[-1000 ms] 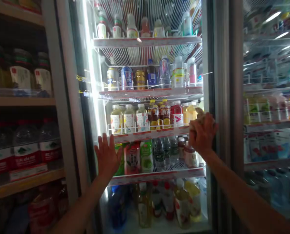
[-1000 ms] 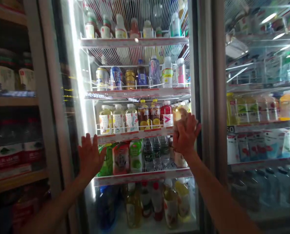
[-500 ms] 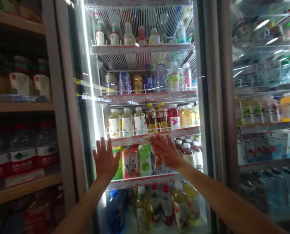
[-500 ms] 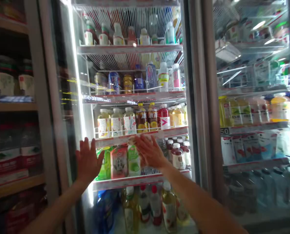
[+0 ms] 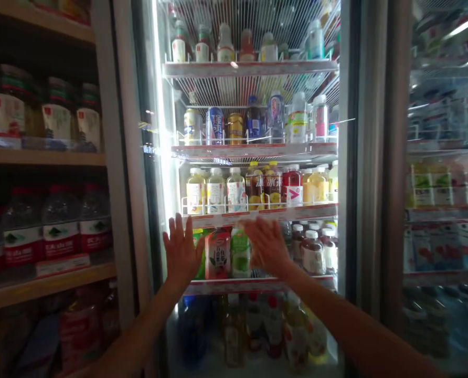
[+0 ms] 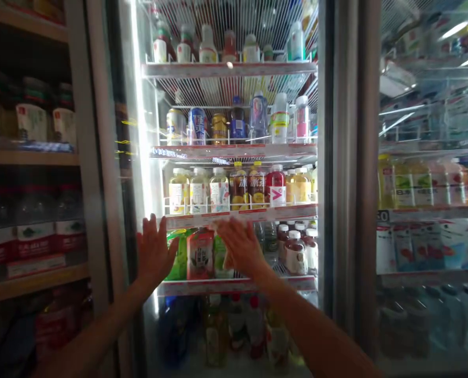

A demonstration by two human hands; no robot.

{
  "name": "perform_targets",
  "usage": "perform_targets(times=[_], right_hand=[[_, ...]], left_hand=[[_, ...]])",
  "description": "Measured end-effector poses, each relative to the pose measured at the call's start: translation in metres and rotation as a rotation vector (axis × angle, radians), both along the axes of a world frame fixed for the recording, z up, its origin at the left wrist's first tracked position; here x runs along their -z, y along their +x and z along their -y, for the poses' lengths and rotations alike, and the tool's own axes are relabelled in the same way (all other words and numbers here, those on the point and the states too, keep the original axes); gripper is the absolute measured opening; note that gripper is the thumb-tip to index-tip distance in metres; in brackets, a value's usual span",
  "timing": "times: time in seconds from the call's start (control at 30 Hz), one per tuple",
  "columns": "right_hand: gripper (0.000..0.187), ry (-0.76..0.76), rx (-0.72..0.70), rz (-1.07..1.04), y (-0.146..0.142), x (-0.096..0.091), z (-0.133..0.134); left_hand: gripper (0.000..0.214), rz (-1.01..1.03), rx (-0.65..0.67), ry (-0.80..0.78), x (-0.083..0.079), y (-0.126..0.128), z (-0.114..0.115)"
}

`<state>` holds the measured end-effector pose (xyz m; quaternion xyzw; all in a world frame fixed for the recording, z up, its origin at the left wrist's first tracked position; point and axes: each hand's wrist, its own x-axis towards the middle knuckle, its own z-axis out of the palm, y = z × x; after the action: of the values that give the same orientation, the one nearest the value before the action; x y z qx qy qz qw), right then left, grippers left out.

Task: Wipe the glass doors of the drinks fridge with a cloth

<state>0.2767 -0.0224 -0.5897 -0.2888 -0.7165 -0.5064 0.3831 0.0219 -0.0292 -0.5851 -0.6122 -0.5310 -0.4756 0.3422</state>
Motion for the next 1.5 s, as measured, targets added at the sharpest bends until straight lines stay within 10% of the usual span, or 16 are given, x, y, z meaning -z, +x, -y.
perform_targets(times=[0.1,0.3,0.37,0.53,0.6,0.83,1.03,1.27,1.5], right_hand=[[0.056,0.004,-0.040,0.197,-0.011,0.001,0.001],[0.060,0.058,0.079,-0.309,0.027,-0.071,-0.008],[0.063,-0.005,0.072,-0.237,0.023,-0.055,-0.006],[0.061,-0.102,-0.043,0.270,-0.005,0.066,0.015],[0.059,-0.100,-0.069,0.331,-0.011,0.087,0.015],[0.063,-0.085,-0.023,-0.014,-0.021,0.034,0.003],[0.060,-0.150,-0.094,0.334,-0.004,0.107,0.017],[0.064,-0.070,0.025,-0.118,0.036,0.065,0.005],[0.068,-0.180,0.008,-0.114,0.064,0.136,0.024]], left_hand=[[0.057,-0.045,-0.014,0.012,0.007,-0.005,0.002],[0.055,-0.077,-0.011,-0.001,0.023,-0.009,0.001],[0.056,-0.095,-0.016,-0.002,0.034,-0.008,0.003],[0.055,-0.215,-0.061,0.010,0.075,-0.004,0.015],[0.053,-0.255,-0.095,0.035,0.086,-0.004,0.019],[0.057,-0.301,-0.139,-0.058,0.089,0.010,0.024],[0.064,-0.266,-0.076,-0.045,0.100,0.022,0.026],[0.067,-0.220,-0.018,-0.063,0.122,0.045,0.029],[0.054,-0.360,0.090,-0.013,0.139,0.074,0.043]])
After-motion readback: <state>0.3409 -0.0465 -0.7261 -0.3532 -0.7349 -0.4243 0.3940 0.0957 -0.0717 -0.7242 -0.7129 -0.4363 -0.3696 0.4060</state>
